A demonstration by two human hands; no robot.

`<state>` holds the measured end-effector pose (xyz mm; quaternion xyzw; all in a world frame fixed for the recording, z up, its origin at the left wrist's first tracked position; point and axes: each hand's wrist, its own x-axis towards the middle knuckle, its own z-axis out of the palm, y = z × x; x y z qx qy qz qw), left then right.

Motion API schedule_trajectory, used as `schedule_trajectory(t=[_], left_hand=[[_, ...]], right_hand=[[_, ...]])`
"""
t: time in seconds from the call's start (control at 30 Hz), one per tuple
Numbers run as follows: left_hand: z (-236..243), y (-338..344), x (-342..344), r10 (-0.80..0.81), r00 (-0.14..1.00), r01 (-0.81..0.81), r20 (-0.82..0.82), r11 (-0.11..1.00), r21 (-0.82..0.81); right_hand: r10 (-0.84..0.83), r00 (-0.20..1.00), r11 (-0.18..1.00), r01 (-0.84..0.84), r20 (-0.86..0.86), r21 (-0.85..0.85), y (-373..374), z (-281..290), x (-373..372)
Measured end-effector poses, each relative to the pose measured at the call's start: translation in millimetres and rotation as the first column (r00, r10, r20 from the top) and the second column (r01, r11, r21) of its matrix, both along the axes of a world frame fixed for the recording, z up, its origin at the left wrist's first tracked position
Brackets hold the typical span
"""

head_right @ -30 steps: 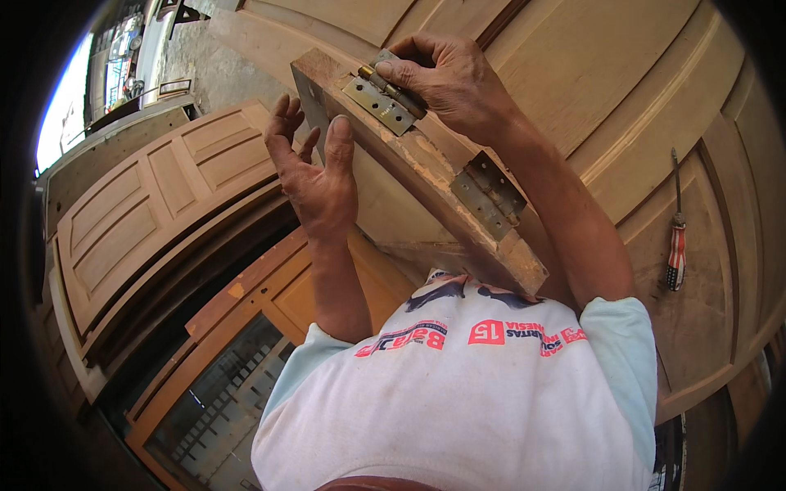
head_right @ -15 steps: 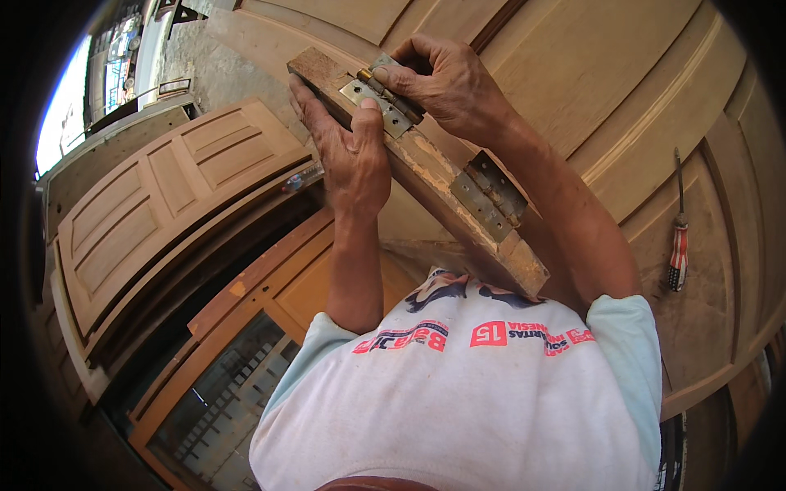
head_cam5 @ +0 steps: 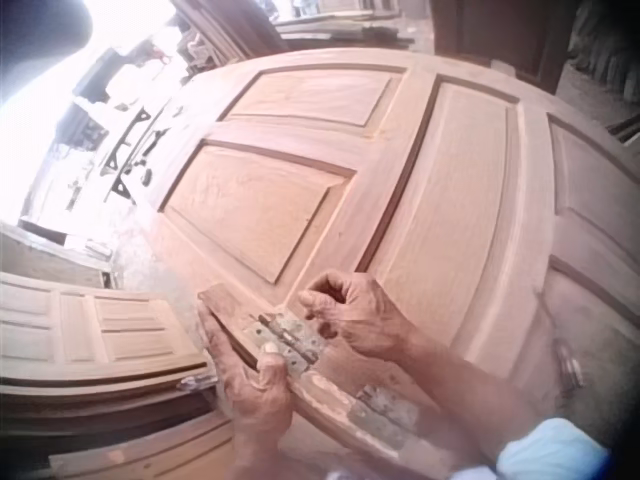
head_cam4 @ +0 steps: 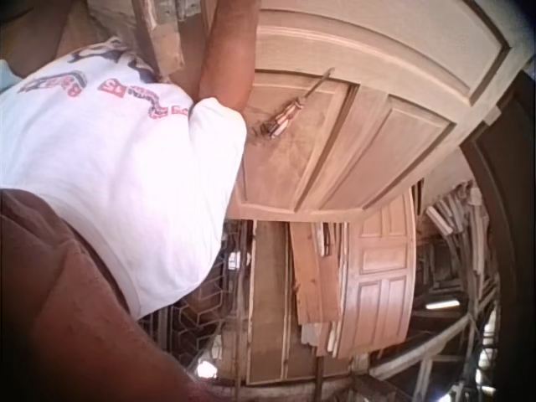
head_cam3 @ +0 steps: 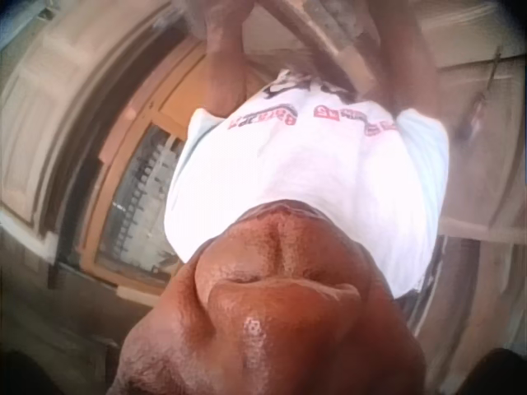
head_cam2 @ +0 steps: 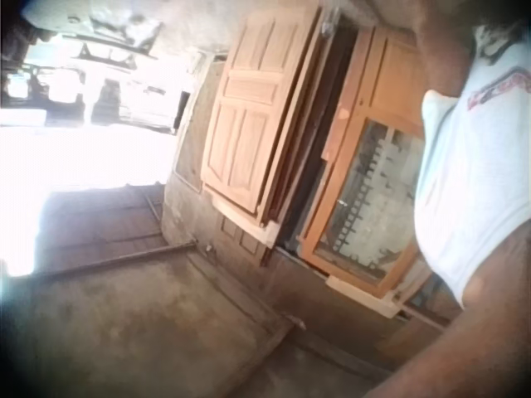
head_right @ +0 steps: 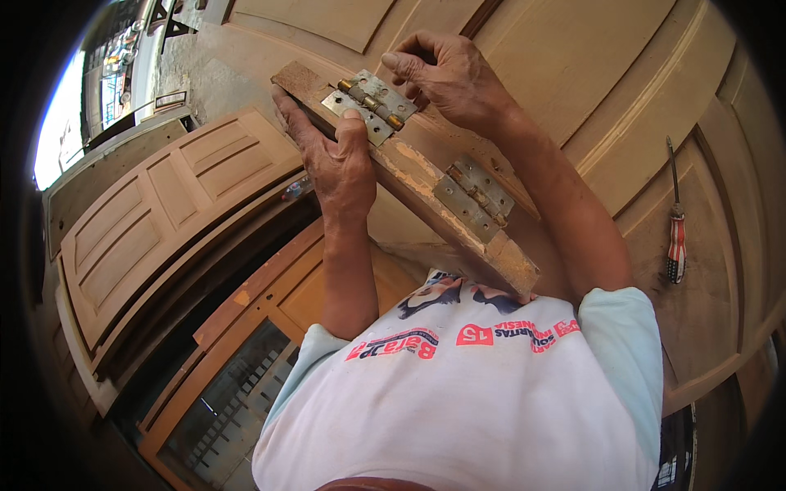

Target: The person holds a metal hinge in place against a wooden door frame and secures it by driving screws through the hinge holes using a screwdriver.

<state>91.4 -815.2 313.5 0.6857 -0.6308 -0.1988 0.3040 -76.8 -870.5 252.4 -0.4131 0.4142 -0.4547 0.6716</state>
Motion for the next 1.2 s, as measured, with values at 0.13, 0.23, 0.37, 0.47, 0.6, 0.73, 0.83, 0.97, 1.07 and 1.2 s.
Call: schedule_trajectory(t=[0.13,0.23,0.37,0.47,0.6,0.73,0.83,0.97,1.07,1.2], left_hand=[[-2,2,1,0.002,1.000,-0.002,-0.016,1.000,0.005],[3,5,-7,0.005,0.999,-0.006,-0.033,1.000,-0.004],[-3,5,2,-0.006,0.998,0.004,-0.059,0.999,-0.035],[-4,3,4,-0.022,1.000,0.022,-0.010,0.999,-0.034],[-4,2,0,-0.010,1.000,0.010,0.008,1.000,-0.022],[-1,3,0,0.000,1.000,0.000,0.011,1.000,-0.003],[-3,2,2,-0.002,1.000,0.003,0.014,1.000,-0.024],[-1,1,1,0.001,1.000,-0.002,-0.020,0.999,-0.043],[-4,1,2,-0.013,1.000,0.013,0.000,0.998,-0.062],[-1,3,1,-0.008,1.000,0.008,0.005,0.998,-0.058]], right_hand=[[-0.354,0.897,0.928,0.301,-0.264,-0.221,-12,-15,-74],[-0.171,0.803,0.976,0.060,-0.571,-0.208,2,-5,-96],[0.140,0.629,0.869,-0.448,-0.765,-0.209,47,15,-83],[0.205,0.453,0.797,-0.592,-0.868,-0.120,78,16,-88],[0.040,0.435,0.682,-0.670,-0.900,-0.293,85,4,-90],[-0.023,0.423,0.604,-0.716,-0.906,-0.350,89,-1,-93],[-0.024,0.420,0.550,-0.752,-0.907,-0.363,87,3,-92],[0.014,0.431,0.485,-0.792,-0.902,-0.371,77,2,-95],[0.116,0.489,0.577,-0.742,-0.865,-0.342,69,5,-97],[0.112,0.738,0.792,-0.471,-0.665,-0.389,40,24,-86]])
